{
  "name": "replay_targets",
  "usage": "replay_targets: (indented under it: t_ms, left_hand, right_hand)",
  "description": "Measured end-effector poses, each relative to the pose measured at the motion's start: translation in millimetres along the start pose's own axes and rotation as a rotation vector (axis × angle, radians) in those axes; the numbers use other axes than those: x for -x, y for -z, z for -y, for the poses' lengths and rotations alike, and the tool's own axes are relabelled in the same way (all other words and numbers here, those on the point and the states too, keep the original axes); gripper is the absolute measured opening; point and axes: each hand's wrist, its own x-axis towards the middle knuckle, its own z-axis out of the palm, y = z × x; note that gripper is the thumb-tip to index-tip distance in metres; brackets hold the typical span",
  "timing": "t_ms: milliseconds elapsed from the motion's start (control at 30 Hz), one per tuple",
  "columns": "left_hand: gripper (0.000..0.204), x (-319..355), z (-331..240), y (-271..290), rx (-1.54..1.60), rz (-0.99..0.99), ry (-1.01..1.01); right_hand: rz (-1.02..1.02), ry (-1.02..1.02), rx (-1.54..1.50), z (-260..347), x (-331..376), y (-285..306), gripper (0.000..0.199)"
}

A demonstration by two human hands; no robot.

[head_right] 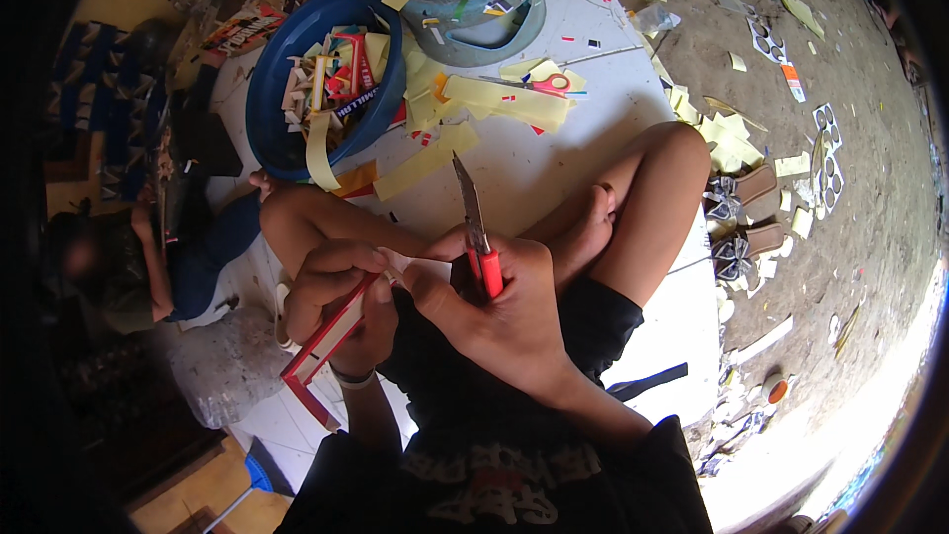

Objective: The person sits on the floor and uses a red utility knife to cut a red and white cardboard strip into smaller pieces. They then use pink scissors to trim the cut pieces further. The cut pieces are placed into a blue bowl.

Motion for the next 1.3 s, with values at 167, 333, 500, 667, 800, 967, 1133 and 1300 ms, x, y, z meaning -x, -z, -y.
replay_targets:
  t_ms: [167,333,500,667,800,967,1133,1300]
  left_hand:
    - [0.021,3.4,0.3,2.5,0.123,-0.011,0.111]
    - [0.021,1.1,-6.0,2.6,-0.037,-0.055,0.122]
    - [0.025,-5.3,-12.9,0.2,-0.073,-0.115,0.027]
    - [0.026,-4.9,-15.9,-6.4,-0.084,-0.160,0.019]
    - [0.026,0.1,-19.7,-12.6,-0.008,-0.214,0.158]
    - [0.026,4.3,-25.4,-28.7,0.270,-0.352,0.407]
    - [0.027,0.5,-32.5,-45.7,0.507,-0.532,0.524]
    - [0.028,-12.5,-38.0,-54.2,0.720,-0.607,0.549]
  right_hand:
    - [0.011,-0.004,0.026,-4.1,1.2,-0.9,0.012]
    - [0.044,0.009,0.071,-5.8,2.5,1.1,0.011]
    - [0.148,0.218,-0.039,-12.5,-4.6,2.3,0.016]
    - [0.158,0.155,-0.114,-11.1,-0.9,6.2,0.018]
    - [0.089,0.216,0.093,-9.4,0.1,9.9,0.020]
    - [-0.096,0.381,0.321,-15.0,1.9,2.7,0.020]
    - [-0.246,0.545,0.417,-17.1,7.5,-9.1,0.020]
    - [-0.332,0.627,0.477,-12.5,8.8,-13.0,0.023]
